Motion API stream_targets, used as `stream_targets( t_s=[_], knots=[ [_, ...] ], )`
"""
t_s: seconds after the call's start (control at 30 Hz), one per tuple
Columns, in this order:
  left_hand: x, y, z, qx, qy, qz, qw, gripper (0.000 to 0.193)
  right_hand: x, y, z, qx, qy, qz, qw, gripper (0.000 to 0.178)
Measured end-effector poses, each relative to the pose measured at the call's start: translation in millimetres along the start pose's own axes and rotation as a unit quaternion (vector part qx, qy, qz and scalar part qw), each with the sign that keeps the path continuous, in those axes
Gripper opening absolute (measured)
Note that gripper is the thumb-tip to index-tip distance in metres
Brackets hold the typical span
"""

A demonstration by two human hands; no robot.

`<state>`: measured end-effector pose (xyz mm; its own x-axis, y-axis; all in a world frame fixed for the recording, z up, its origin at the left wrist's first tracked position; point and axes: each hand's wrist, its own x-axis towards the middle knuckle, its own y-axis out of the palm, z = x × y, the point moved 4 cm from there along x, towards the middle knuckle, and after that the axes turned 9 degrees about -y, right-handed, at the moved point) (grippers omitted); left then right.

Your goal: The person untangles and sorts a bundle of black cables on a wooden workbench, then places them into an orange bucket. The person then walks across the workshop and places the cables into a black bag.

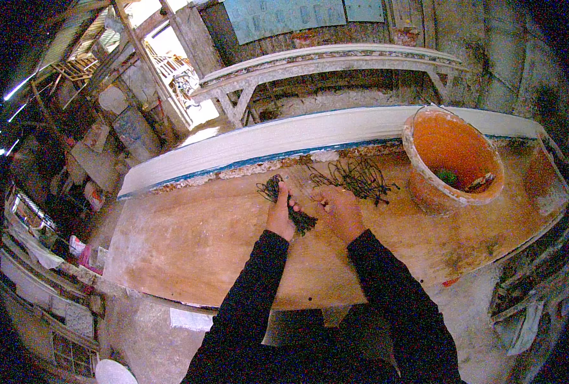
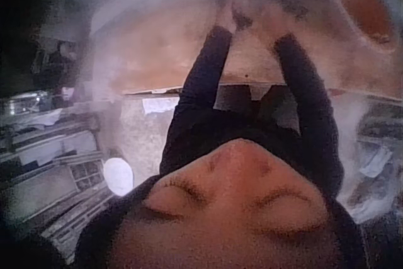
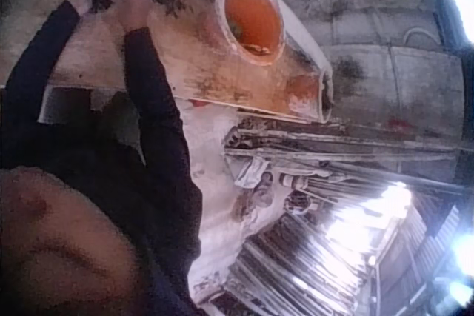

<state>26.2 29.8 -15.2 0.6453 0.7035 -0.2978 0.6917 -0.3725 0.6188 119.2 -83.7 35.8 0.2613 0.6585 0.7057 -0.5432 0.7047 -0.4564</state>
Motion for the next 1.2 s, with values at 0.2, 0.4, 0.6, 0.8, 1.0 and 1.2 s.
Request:
stream_targets(
  t_s=[0.2, 0.4, 0.6, 0.8, 1.0, 1.2],
  knots=[
    [-0.6, -1.2, -2.0, -0.005, 0.031, -0.014, 0.999, 0.034, 0.9, 8.8, 15.0, -0.03, -0.092, 0.1, 0.99, 0.027],
    [-4.6, 0.5, -1.9, 0.067, 0.041, -0.017, 0.997, 0.027, 0.8, 6.5, 18.7, -0.031, -0.108, 0.121, 0.986, 0.026],
    [-2.2, -0.4, 0.0, 0.021, 0.041, 0.0, 0.999, 0.024, -2.5, 9.7, 15.5, -0.025, -0.085, 0.143, 0.986, 0.029],
    [0.3, -2.1, 1.0, 0.006, 0.031, -0.003, 0.999, 0.025, -0.9, 9.2, 14.6, -0.04, -0.1, 0.149, 0.983, 0.027],
    [2.8, -5.5, 1.4, -0.004, 0.038, -0.004, 0.999, 0.024, -0.7, -2.2, -11.7, -0.224, 0.037, 0.12, 0.966, 0.024],
    [3.1, -5.2, 0.1, 0.029, 0.034, 0.003, 0.999, 0.025, -11.9, -16.7, -36.6, -0.347, 0.102, 0.101, 0.927, 0.029]
  ],
)
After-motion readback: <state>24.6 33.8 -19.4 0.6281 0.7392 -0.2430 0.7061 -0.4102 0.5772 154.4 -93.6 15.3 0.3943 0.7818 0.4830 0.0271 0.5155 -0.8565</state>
